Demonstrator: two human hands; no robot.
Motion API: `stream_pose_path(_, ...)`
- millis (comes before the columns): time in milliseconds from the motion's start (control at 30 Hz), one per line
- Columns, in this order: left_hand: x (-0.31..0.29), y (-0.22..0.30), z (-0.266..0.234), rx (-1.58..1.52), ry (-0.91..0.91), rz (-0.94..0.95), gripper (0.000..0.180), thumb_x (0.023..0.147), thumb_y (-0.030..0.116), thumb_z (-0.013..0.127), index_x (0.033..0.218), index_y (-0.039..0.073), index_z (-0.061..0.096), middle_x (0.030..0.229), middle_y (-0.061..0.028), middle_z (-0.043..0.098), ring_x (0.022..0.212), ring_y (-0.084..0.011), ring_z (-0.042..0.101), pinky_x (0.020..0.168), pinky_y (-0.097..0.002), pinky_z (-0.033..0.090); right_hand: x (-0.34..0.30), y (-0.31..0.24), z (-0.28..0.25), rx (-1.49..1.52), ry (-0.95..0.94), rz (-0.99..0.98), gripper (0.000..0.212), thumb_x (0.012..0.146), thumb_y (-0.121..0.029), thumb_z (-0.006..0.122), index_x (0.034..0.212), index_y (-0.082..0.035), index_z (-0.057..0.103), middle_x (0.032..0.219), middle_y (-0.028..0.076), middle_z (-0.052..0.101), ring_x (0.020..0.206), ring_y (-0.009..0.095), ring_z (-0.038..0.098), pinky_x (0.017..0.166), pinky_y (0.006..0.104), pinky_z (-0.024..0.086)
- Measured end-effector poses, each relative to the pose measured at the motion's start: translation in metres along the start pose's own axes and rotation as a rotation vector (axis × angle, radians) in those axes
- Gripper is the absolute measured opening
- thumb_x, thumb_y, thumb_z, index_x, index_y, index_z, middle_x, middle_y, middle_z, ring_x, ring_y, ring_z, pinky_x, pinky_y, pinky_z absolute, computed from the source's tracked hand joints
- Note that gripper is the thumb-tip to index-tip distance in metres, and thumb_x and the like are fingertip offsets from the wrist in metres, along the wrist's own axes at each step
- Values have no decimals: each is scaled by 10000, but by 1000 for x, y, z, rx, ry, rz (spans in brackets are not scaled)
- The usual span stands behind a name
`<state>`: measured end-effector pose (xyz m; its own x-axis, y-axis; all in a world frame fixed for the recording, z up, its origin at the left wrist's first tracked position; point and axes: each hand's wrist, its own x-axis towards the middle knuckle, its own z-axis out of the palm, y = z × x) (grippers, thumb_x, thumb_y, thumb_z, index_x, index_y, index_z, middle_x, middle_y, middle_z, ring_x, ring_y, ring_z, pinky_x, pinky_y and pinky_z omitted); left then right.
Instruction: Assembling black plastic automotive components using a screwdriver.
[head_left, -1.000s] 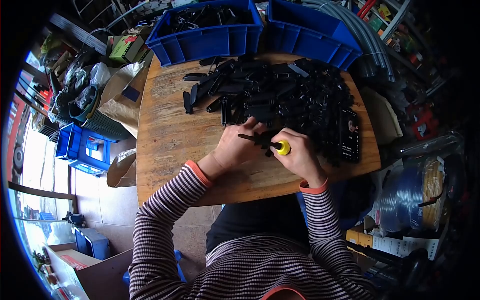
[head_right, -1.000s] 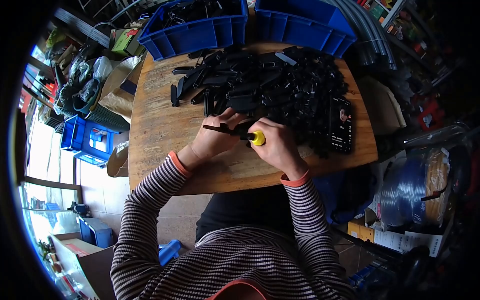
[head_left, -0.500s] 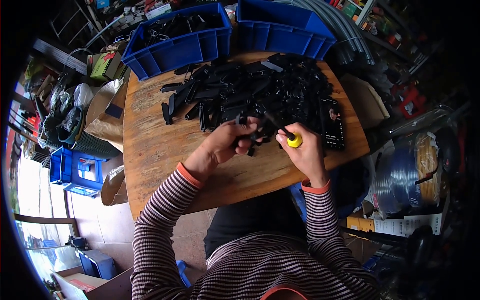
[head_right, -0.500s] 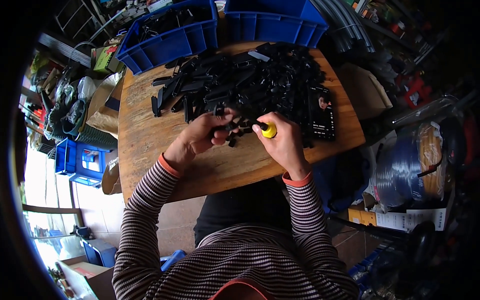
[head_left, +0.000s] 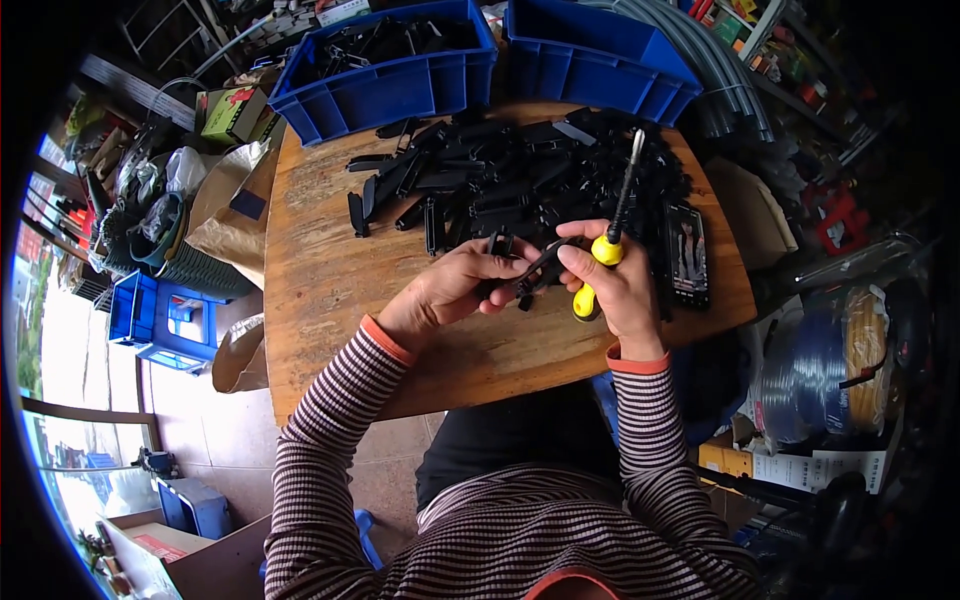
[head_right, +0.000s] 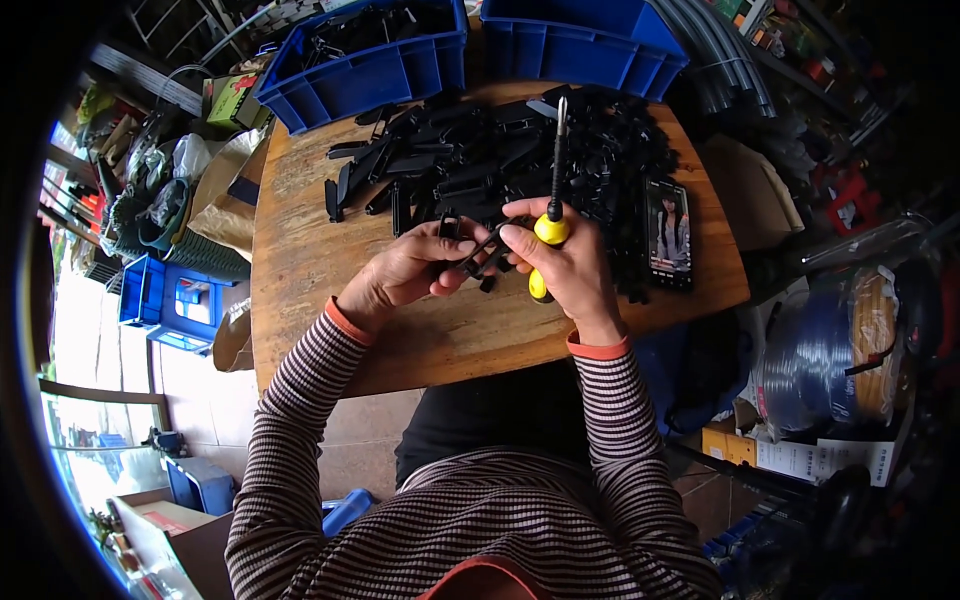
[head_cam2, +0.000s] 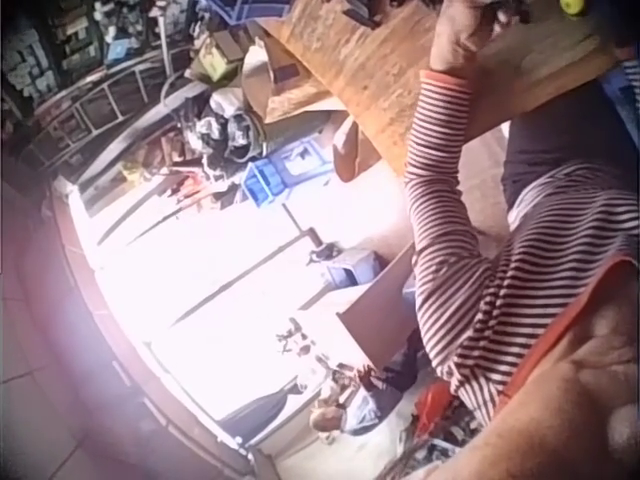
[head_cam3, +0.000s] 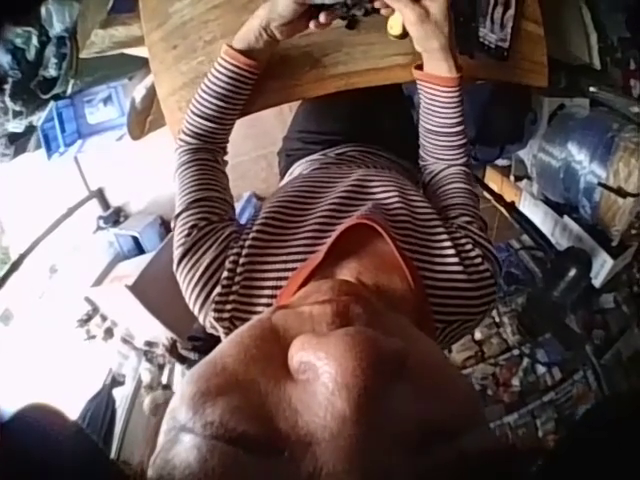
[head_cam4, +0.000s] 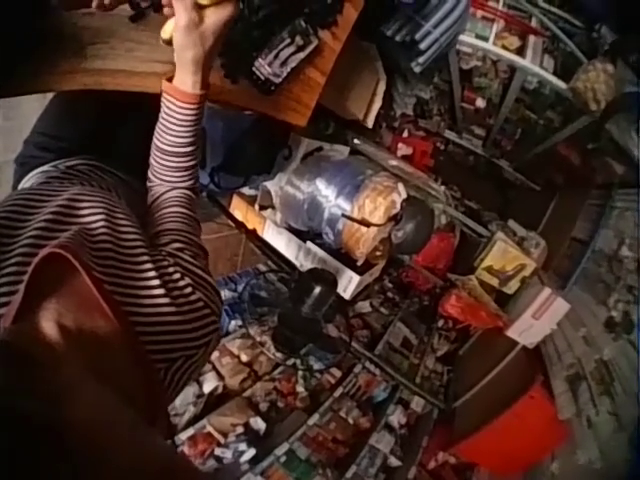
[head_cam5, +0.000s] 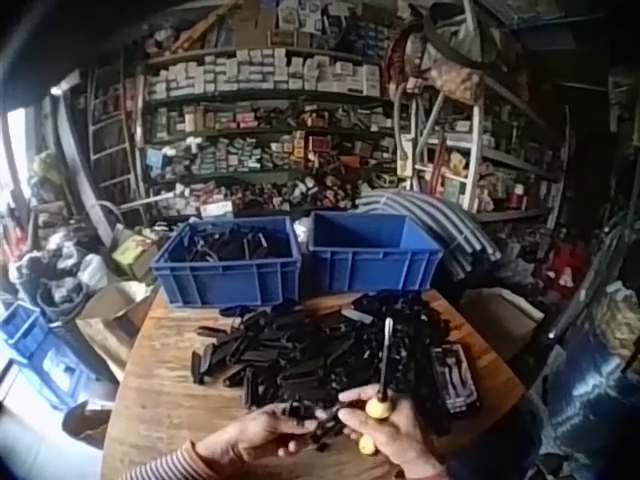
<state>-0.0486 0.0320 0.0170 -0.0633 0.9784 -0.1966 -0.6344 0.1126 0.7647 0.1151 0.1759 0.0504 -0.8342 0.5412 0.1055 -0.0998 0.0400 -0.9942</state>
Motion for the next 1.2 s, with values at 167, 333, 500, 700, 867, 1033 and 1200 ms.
stream_pose_path(167, -4, 11, 31, 564, 229, 315, 252, 886, 66, 626, 1132, 19, 597, 975, -103, 661, 683, -161, 606, 571, -267, 482, 1, 3, 0, -242, 23, -138, 298, 852, -179, 718, 1082, -4, 647, 806, 16, 628, 686, 101, 607, 623, 215, 481)
stream_pose_path(333, -7, 3, 25, 1148, 302, 675, 346, 800, 9, 664, 1139, 36, 599, 976, -103, 644, 815, -265, 648, 742, -353, 541, 2, 9, 24, -365, -51, -455, 250, 823, -139, 731, 1006, 8, 645, 731, 54, 634, 646, 178, 632, 619, 284, 507)
stream_pose_path(500, -30, -5, 14, 1401, 333, 658, 430, 717, -2, 682, 1134, 58, 595, 983, -116, 616, 818, -282, 655, 722, -359, 546, -8, 28, 2, -771, -61, -262, 222, 781, -104, 725, 956, 2, 639, 803, 132, 650, 707, 281, 654, 624, 341, 510)
stream_pose_path(700, -55, -54, 31, 2038, -64, 942, 469, 693, 115, 685, 1145, 29, 596, 1104, -143, 580, 826, -214, 625, 683, -318, 562, -14, 42, 26, -977, -114, -171, 209, 751, -116, 733, 880, -18, 601, 841, 150, 647, 759, 342, 633, 639, 387, 486)
stream_pose_path(867, -45, -69, 31, 2157, -143, 1008, 421, 766, 188, 653, 1150, 28, 591, 1148, -171, 561, 821, -201, 614, 668, -305, 557, -16, 44, 21, -937, -83, -326, 170, 745, -84, 681, 846, -34, 554, 714, 165, 621, 697, 341, 643, 594, 418, 493)
stream_pose_path(1033, -33, -69, 35, 2092, -133, 912, 388, 797, 194, 640, 1143, 25, 597, 1164, -169, 570, 867, -212, 613, 701, -302, 550, -18, 25, 14, -830, -28, -195, 211, 742, -89, 697, 867, -28, 538, 671, 170, 607, 660, 349, 638, 555, 406, 483)
stream_pose_path(1200, -28, -65, 40, 2033, -108, 932, 375, 796, 192, 637, 1127, 19, 603, 1194, -153, 582, 984, -239, 599, 781, -317, 531, -20, 21, -8, -827, -23, -222, 227, 744, -89, 717, 882, -28, 547, 678, 169, 607, 649, 358, 635, 532, 389, 474)
